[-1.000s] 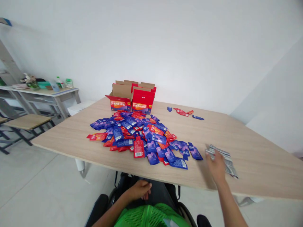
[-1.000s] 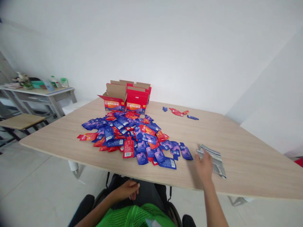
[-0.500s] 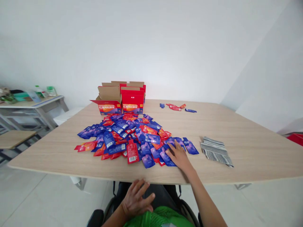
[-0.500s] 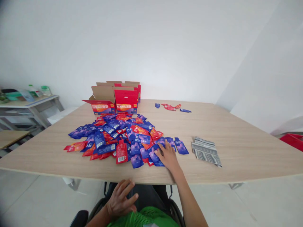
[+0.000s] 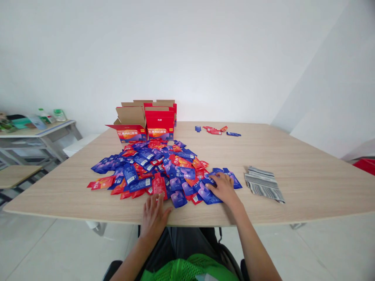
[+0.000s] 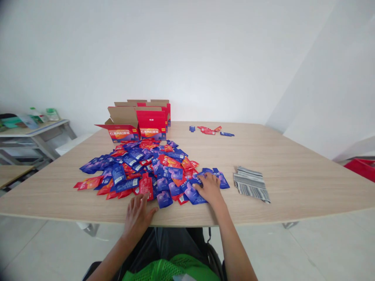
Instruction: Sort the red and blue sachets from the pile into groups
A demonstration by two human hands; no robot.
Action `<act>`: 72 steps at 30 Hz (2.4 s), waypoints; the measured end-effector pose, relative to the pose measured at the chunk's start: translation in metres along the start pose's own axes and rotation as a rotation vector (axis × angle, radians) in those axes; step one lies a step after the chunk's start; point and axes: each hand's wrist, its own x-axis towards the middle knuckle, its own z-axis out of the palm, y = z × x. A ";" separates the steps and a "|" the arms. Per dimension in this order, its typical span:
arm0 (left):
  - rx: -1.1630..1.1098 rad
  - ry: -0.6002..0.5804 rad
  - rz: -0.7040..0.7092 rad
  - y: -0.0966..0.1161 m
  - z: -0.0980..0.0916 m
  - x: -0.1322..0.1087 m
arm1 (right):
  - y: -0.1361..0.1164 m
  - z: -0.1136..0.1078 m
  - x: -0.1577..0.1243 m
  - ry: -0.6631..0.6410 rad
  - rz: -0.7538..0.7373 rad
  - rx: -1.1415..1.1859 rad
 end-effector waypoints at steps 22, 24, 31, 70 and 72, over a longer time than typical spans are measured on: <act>-0.035 -0.083 0.294 -0.001 0.015 0.007 | 0.040 0.006 0.024 -0.034 0.201 -0.081; -0.041 -0.082 0.295 -0.002 0.015 0.007 | 0.049 0.008 0.033 -0.072 0.191 -0.070; -0.037 -0.085 0.306 -0.002 0.014 0.008 | 0.073 -0.002 0.068 -0.075 0.202 -0.021; -0.077 -0.198 0.282 0.006 0.005 0.015 | 0.016 -0.012 -0.038 0.066 0.161 -0.011; -0.075 -0.200 0.277 0.006 0.006 0.014 | 0.024 -0.021 -0.034 0.130 0.252 -0.043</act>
